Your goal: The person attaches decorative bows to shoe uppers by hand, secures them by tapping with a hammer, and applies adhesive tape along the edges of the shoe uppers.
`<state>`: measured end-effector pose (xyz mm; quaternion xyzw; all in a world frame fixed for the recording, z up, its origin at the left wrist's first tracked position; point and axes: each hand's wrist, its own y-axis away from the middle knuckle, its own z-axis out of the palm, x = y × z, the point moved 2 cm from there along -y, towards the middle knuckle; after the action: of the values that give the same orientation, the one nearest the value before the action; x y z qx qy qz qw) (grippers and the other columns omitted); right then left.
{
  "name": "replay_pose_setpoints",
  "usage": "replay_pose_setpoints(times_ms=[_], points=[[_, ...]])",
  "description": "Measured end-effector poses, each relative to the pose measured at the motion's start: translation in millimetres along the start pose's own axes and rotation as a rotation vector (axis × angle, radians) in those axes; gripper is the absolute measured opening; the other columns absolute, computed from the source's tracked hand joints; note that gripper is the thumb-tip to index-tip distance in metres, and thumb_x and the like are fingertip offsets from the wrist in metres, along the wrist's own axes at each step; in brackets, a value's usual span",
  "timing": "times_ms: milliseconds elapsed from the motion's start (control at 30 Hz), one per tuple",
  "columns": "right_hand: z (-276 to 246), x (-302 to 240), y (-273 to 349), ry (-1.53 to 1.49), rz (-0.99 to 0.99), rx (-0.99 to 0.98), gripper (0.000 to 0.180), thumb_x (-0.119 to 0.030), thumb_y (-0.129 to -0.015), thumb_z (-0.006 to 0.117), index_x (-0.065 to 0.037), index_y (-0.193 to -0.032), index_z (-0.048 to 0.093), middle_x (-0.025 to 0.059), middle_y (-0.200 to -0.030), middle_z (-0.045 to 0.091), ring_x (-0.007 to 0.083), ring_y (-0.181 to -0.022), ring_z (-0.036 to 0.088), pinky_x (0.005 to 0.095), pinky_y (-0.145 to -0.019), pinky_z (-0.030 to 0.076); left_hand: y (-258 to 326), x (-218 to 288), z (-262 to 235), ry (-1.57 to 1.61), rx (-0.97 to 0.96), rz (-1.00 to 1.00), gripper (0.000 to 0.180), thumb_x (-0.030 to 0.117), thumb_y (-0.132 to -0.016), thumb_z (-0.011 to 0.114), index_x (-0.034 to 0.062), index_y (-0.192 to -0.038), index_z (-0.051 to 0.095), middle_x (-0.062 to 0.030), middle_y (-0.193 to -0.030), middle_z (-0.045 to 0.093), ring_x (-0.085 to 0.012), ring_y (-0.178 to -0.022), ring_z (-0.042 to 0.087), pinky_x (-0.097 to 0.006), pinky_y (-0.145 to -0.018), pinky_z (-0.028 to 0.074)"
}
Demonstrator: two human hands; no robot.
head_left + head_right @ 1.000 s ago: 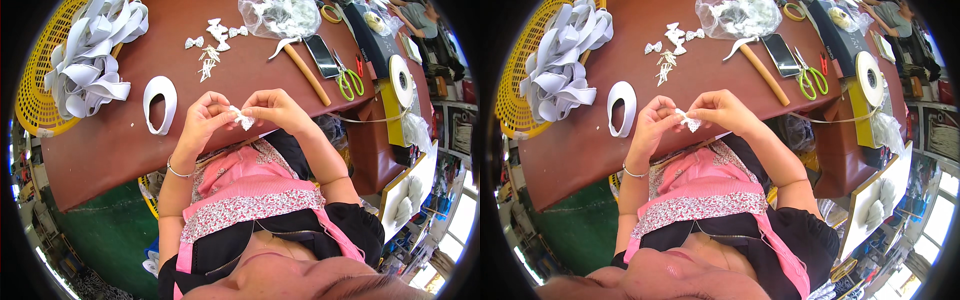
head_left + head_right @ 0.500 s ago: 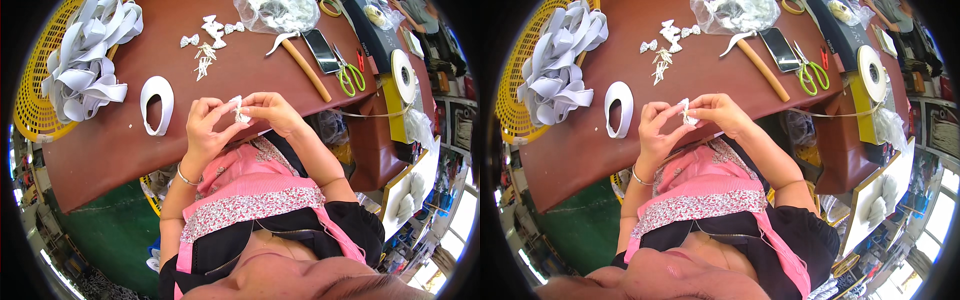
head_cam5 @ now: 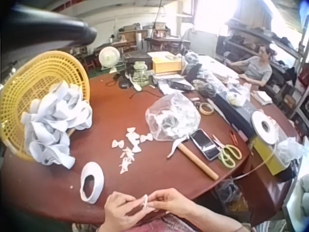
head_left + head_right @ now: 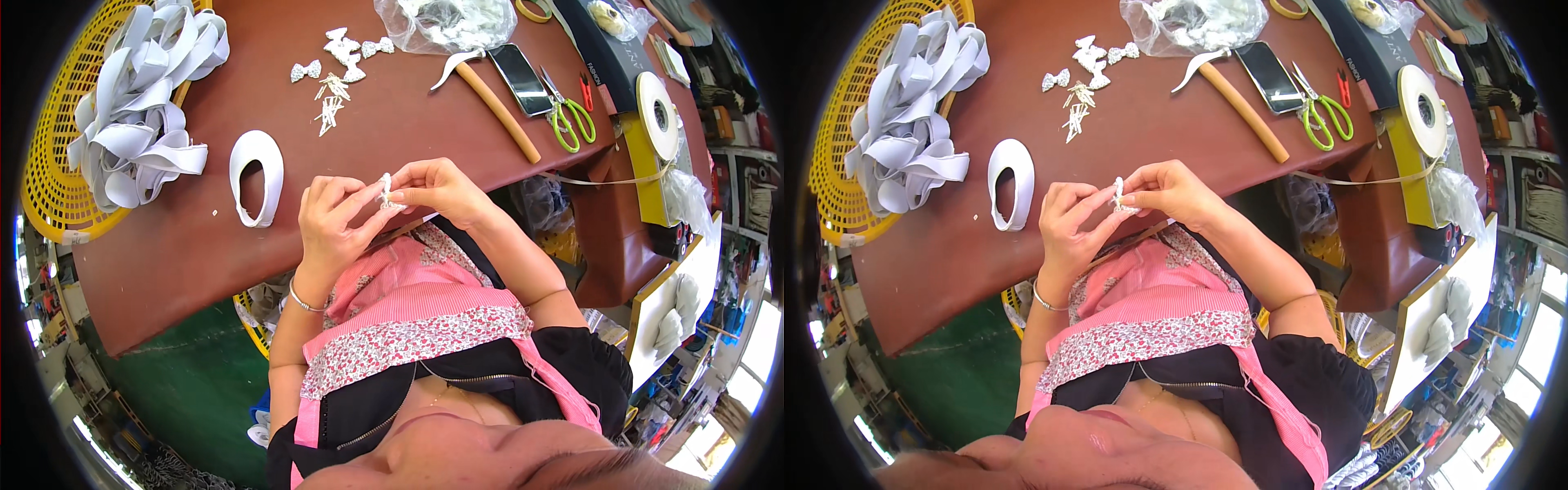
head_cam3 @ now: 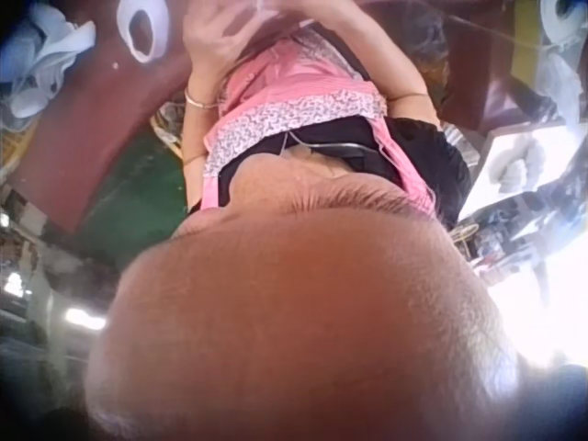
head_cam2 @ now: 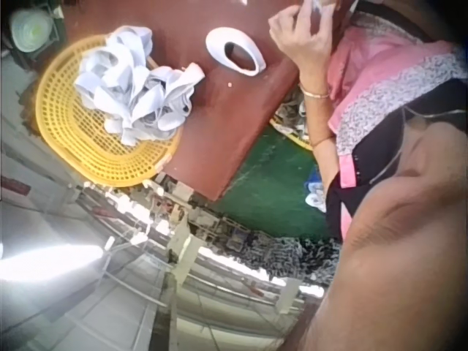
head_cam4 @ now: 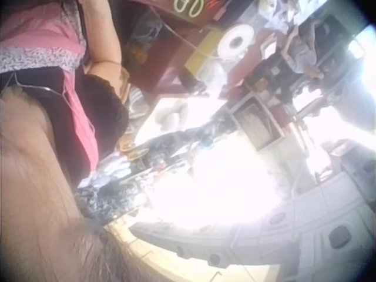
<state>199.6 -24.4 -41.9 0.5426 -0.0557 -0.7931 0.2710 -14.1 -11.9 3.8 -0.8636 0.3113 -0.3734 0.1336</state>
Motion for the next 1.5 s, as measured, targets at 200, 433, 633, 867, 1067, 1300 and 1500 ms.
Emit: replay_pose_setpoints(times_ms=[200,433,633,867,1067,1300,1500], points=[[-1.0,3.9,-0.1,0.038,0.011,-0.005,0.021,-0.013,-0.098,0.08,0.0,-0.114,0.076,0.0047,-0.102,0.078,0.009,-0.088,0.072,0.0234,-0.078,0.058,0.5,1.6,-0.6,-0.063,-0.083,0.036,0.04,0.019,-0.076,0.093,0.0124,-0.113,0.082,-0.0007,-0.098,0.072,-0.0221,-0.091,0.065,-0.038,-0.081,0.048],[-0.4,6.4,1.7,0.017,0.065,0.02,0.019,-0.013,-0.098,0.08,-0.001,-0.111,0.076,0.005,-0.101,0.079,0.0092,-0.087,0.072,0.0243,-0.077,0.06,3.0,-0.9,2.8,-0.044,-0.115,0.027,0.038,0.016,-0.076,0.092,0.0106,-0.112,0.081,-0.0037,-0.098,0.075,-0.0237,-0.091,0.068,-0.038,-0.08,0.051],[0.3,7.2,1.5,0.064,0.049,0.025,0.016,-0.009,-0.099,0.078,0.0,-0.111,0.074,0.0074,-0.102,0.079,0.0119,-0.09,0.074,0.0261,-0.079,0.061,9.8,-2.7,4.7,0.051,-0.04,-0.005,0.036,0.01,-0.074,0.092,0.0068,-0.108,0.081,-0.0069,-0.102,0.077,-0.0259,-0.093,0.069,-0.038,-0.08,0.057],[2.5,8.4,3.0,0.054,0.002,0.03,0.016,-0.005,-0.1,0.076,0.005,-0.112,0.072,0.0111,-0.104,0.078,0.0159,-0.094,0.076,0.0308,-0.085,0.064,10.4,-5.8,11.4,0.183,-0.063,-0.153,0.034,0.017,-0.078,0.092,0.0096,-0.109,0.08,-0.0053,-0.101,0.076,-0.0257,-0.093,0.069,-0.038,-0.081,0.058],[3.9,6.8,1.4,0.089,0.031,0.031,0.014,-0.004,-0.1,0.075,0.004,-0.111,0.072,0.0111,-0.103,0.078,0.0159,-0.095,0.076,0.0305,-0.085,0.064,12.5,-8.6,11.0,0.203,-0.087,-0.174,0.034,0.017,-0.079,0.092,0.0092,-0.11,0.081,-0.0056,-0.1,0.077,-0.0249,-0.094,0.069,-0.038,-0.081,0.058],[7.9,9.1,1.1,0.058,-0.013,0.021,0.014,-0.005,-0.101,0.074,0.004,-0.111,0.071,0.0108,-0.103,0.078,0.0155,-0.095,0.076,0.0305,-0.084,0.065,17.0,-10.0,11.9,0.243,-0.043,-0.177,0.035,0.012,-0.078,0.092,0.0077,-0.112,0.082,-0.0072,-0.103,0.078,-0.0255,-0.095,0.069,-0.038,-0.083,0.058],[7.2,6.9,2.2,0.125,0.014,0.018,0.014,-0.005,-0.101,0.074,0.004,-0.112,0.07,0.0107,-0.104,0.078,0.0163,-0.096,0.076,0.0309,-0.084,0.065,23.7,-11.5,14.9,0.304,-0.028,-0.198,0.036,0.009,-0.079,0.091,0.0074,-0.114,0.083,-0.0078,-0.105,0.079,-0.0244,-0.095,0.07,-0.038,-0.086,0.058]])
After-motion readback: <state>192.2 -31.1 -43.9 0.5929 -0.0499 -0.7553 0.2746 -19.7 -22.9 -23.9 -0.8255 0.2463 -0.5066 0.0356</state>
